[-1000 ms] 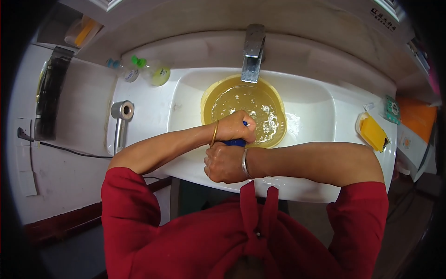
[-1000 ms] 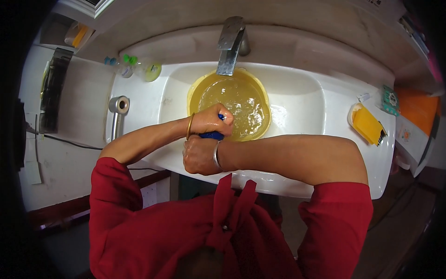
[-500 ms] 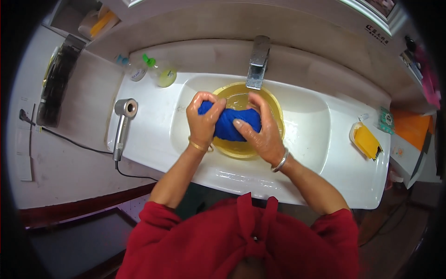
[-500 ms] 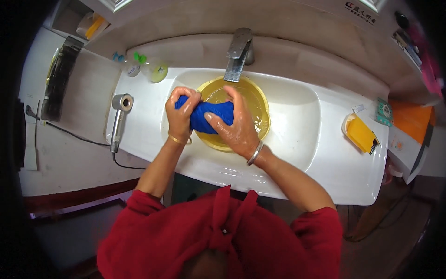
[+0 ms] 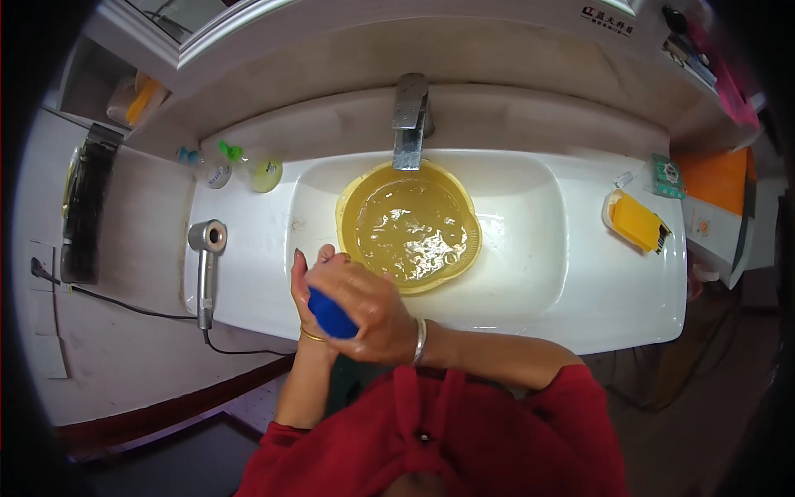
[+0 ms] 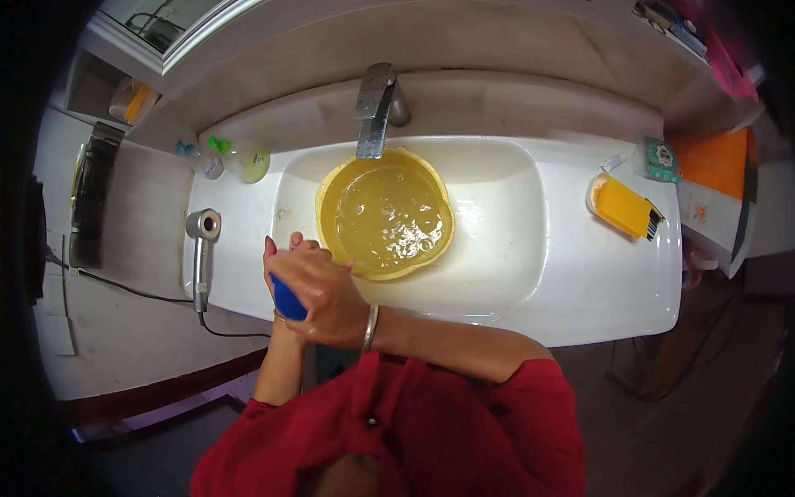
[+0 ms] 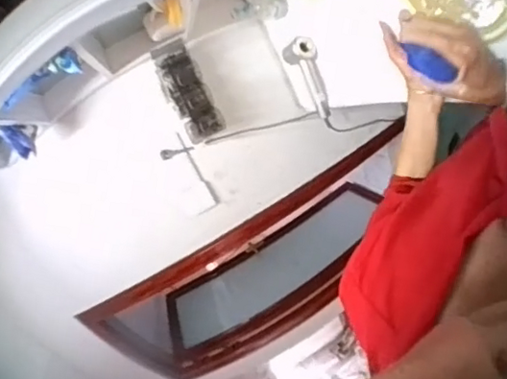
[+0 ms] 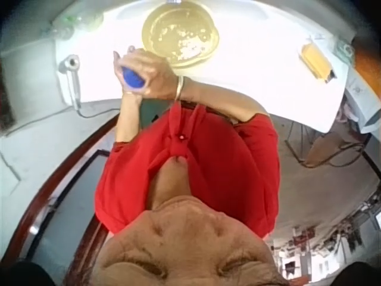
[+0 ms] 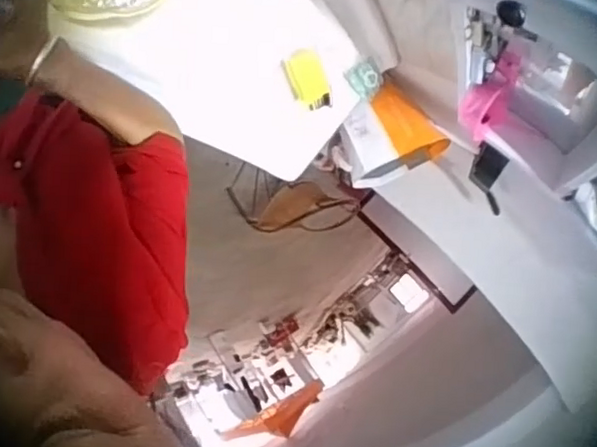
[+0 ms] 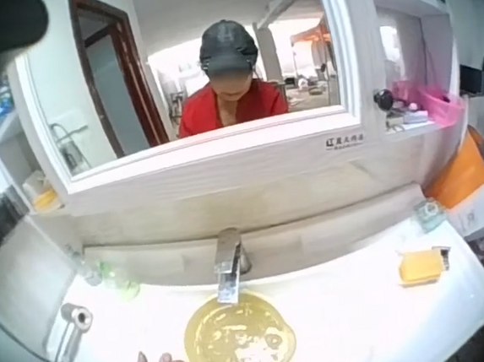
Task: Washing and rinsing a blue cloth in a basin at a sink.
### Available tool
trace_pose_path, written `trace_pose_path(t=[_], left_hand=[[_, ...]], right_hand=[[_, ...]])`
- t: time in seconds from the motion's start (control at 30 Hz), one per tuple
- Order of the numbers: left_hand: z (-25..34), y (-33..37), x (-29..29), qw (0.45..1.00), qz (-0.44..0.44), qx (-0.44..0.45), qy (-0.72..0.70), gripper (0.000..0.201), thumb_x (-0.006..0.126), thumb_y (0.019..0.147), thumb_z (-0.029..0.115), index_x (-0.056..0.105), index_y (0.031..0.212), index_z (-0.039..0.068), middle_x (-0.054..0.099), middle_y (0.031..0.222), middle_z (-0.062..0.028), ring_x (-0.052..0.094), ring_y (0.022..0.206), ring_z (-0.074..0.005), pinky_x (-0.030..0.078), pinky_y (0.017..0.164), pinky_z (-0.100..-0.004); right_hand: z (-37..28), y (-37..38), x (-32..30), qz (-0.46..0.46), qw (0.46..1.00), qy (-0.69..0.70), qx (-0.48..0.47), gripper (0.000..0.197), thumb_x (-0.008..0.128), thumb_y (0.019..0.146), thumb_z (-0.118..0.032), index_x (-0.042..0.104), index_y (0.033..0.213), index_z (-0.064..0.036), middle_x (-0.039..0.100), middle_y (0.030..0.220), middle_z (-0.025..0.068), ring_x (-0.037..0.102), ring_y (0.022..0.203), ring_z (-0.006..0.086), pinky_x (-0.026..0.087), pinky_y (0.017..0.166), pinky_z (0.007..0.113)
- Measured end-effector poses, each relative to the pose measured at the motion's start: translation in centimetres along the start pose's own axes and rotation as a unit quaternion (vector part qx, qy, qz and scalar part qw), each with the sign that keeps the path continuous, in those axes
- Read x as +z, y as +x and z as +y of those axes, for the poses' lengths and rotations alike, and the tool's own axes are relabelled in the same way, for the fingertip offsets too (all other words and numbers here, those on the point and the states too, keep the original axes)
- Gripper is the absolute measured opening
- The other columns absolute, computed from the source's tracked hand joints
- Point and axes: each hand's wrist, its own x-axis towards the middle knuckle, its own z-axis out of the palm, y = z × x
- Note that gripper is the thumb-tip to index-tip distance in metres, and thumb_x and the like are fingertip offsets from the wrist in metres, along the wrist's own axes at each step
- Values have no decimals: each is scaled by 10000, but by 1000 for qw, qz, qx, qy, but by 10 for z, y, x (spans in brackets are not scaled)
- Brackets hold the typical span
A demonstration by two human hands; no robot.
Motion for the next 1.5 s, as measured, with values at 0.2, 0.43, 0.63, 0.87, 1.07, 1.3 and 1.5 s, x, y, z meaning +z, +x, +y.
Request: trace_pose_path(t=[0.2, 0.43, 0.63, 0.87, 1.07, 1.3, 1.5], left_hand=[[21, 5, 12, 977, -35, -196, 80, 447, 448, 877, 381, 388, 1213, 92, 359, 649, 19, 451, 664, -155, 422, 814, -629], [30, 26, 74, 876, -143, -330, 323, 346, 474, 864, 161, 471, 1167, -6, 386, 638, -2, 464, 630, -130, 441, 620, -248], [12, 56, 82, 786, -150, -327, 503, 253, 522, 856, 195, 600, 904, -40, 438, 601, -11, 505, 580, -123, 442, 578, -246], [-9, 77, 67, 776, -161, -290, 536, 202, 517, 847, 145, 594, 831, -42, 446, 569, -17, 518, 565, -133, 439, 558, -252], [-20, 90, 30, 855, -57, -234, 459, 273, 546, 845, 227, 542, 1000, 1, 567, 761, -61, 560, 669, -143, 478, 670, -262], [25, 98, -34, 402, -36, 324, 856, 506, 689, 724, 320, 489, 1056, -6, 519, 926, -137, 503, 938, -177, 441, 784, -352], [17, 103, -90, 693, 154, 66, 701, 312, 690, 660, 74, 453, 857, 23, 505, 702, -74, 517, 566, -136, 445, 460, -265]], right_hand=[[-10, 4, 6, -92, 979, -52, -172, 474, 658, 551, -129, 565, 1001, -12, 547, 980, 174, 554, 922, 315, 443, 805, 386], [-10, 7, 0, -128, 936, -138, -297, 174, 553, 562, -176, 488, 666, -52, 495, 738, 104, 518, 706, 237, 427, 665, 338], [11, 4, -15, -174, 923, -159, -303, 148, 545, 563, -189, 458, 595, -74, 435, 634, 58, 482, 612, 203, 406, 629, 318], [37, -6, -24, -242, 889, -224, -317, 128, 555, 598, -168, 463, 564, -86, 449, 602, 46, 501, 591, 198, 399, 615, 320], [62, -4, -39, -290, 899, -183, -270, 102, 590, 611, -146, 505, 628, -92, 481, 646, 53, 519, 670, 216, 404, 613, 337], [57, 15, -141, -12, 989, -124, 83, 143, 604, 604, -39, 563, 741, -36, 592, 737, 100, 584, 672, 223, 475, 625, 297], [40, -25, -190, 157, 943, -51, 288, 128, 608, 643, 2, 582, 767, -21, 597, 740, 34, 562, 688, 102, 469, 636, 235]])
